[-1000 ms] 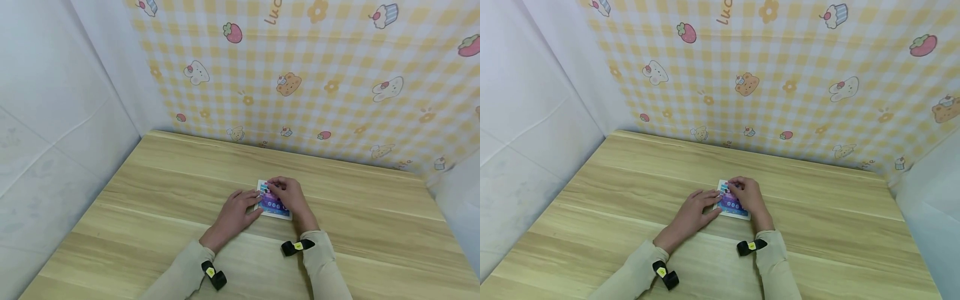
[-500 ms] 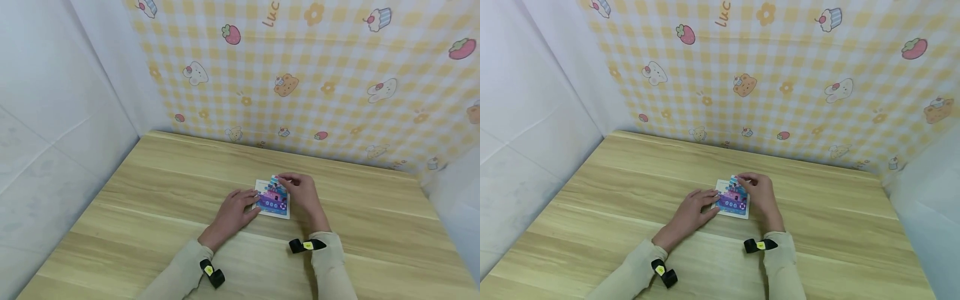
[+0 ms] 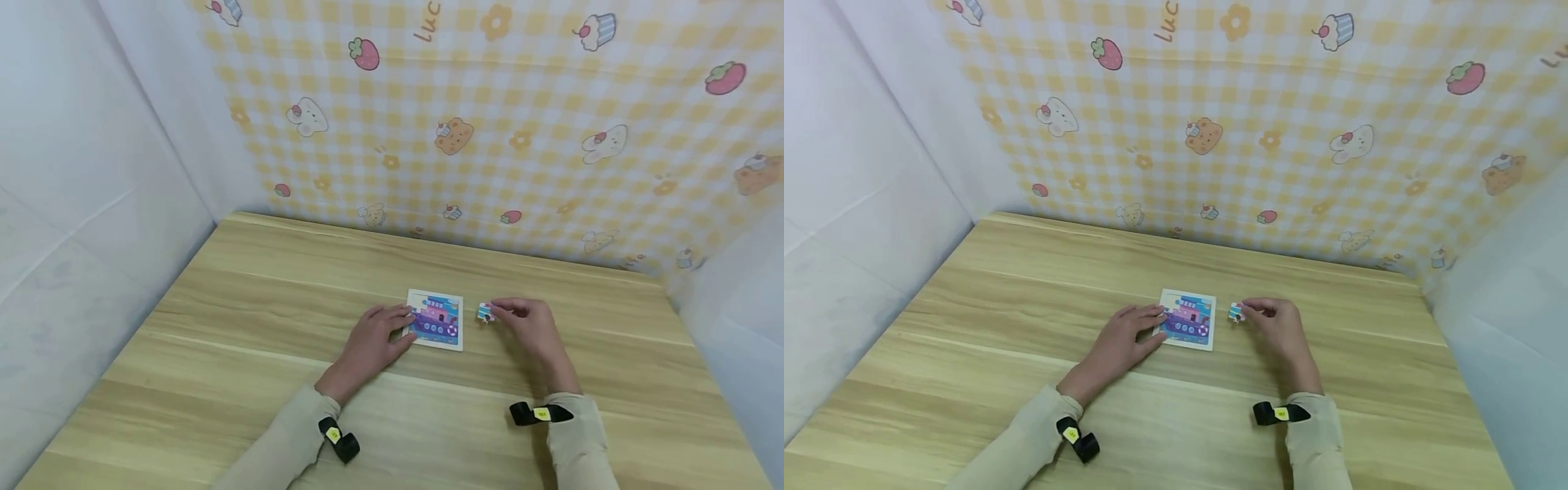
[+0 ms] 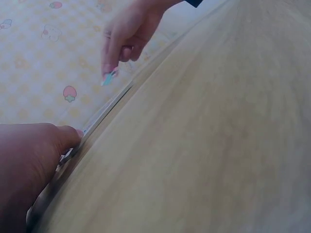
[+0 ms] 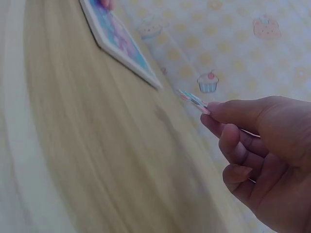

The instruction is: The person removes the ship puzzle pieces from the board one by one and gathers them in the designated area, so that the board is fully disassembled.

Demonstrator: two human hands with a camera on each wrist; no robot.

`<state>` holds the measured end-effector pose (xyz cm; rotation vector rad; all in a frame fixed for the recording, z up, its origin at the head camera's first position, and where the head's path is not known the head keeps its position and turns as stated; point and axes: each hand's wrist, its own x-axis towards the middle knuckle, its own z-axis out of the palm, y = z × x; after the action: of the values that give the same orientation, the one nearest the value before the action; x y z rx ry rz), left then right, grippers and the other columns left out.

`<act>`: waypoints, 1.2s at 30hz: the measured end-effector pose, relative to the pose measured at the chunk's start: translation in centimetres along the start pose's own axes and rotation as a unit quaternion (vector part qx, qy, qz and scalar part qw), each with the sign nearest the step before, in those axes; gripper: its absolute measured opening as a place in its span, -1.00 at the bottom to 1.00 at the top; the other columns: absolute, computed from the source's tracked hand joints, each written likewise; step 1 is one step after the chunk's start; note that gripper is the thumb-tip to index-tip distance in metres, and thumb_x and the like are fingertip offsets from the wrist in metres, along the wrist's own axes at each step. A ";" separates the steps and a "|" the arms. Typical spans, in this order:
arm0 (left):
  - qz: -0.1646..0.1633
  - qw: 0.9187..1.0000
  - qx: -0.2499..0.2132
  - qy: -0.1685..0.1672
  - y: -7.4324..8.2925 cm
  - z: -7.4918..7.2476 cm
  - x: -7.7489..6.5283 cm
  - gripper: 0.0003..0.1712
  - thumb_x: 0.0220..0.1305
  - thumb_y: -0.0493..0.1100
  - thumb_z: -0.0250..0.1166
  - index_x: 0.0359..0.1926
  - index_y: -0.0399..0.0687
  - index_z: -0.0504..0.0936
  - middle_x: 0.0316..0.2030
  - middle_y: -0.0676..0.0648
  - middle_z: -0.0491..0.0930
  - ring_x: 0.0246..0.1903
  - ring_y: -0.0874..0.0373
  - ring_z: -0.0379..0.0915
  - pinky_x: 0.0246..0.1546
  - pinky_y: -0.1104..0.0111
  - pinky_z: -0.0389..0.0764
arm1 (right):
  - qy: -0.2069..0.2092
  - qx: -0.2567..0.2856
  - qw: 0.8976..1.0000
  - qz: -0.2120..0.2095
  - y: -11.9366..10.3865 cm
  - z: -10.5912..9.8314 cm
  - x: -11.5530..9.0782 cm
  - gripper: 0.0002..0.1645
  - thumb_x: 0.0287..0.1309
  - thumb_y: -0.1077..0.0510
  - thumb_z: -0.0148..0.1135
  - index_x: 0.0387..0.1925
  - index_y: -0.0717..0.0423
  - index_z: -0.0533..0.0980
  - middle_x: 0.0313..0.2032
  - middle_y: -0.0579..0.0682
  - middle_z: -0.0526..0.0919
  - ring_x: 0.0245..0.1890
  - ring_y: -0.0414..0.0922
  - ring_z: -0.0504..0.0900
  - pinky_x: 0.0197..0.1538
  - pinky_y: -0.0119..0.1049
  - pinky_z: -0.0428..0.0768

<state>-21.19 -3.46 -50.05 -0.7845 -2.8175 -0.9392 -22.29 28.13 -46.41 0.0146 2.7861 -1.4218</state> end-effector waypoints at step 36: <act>-0.009 1.000 -0.007 -0.010 0.0 0.1 0.3 -0.47 0.46 0.10 0.31 0.29 -0.08 0.65 0.35 0.00 0.54 0.41 0.08 0.37 0.52 0.05 0.14 | -0.030 -0.048 0.997 -0.058 3.1 -0.9 0.3 -0.78 0.42 0.21 0.29 -0.02 0.22 0.73 -0.11 0.13 0.76 -0.29 -0.14 0.55 -0.25 -0.39 0.51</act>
<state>-21.37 -3.23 -50.08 -0.7772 -2.8426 -0.9589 -22.58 30.66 -48.47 -0.1908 2.8444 -1.2849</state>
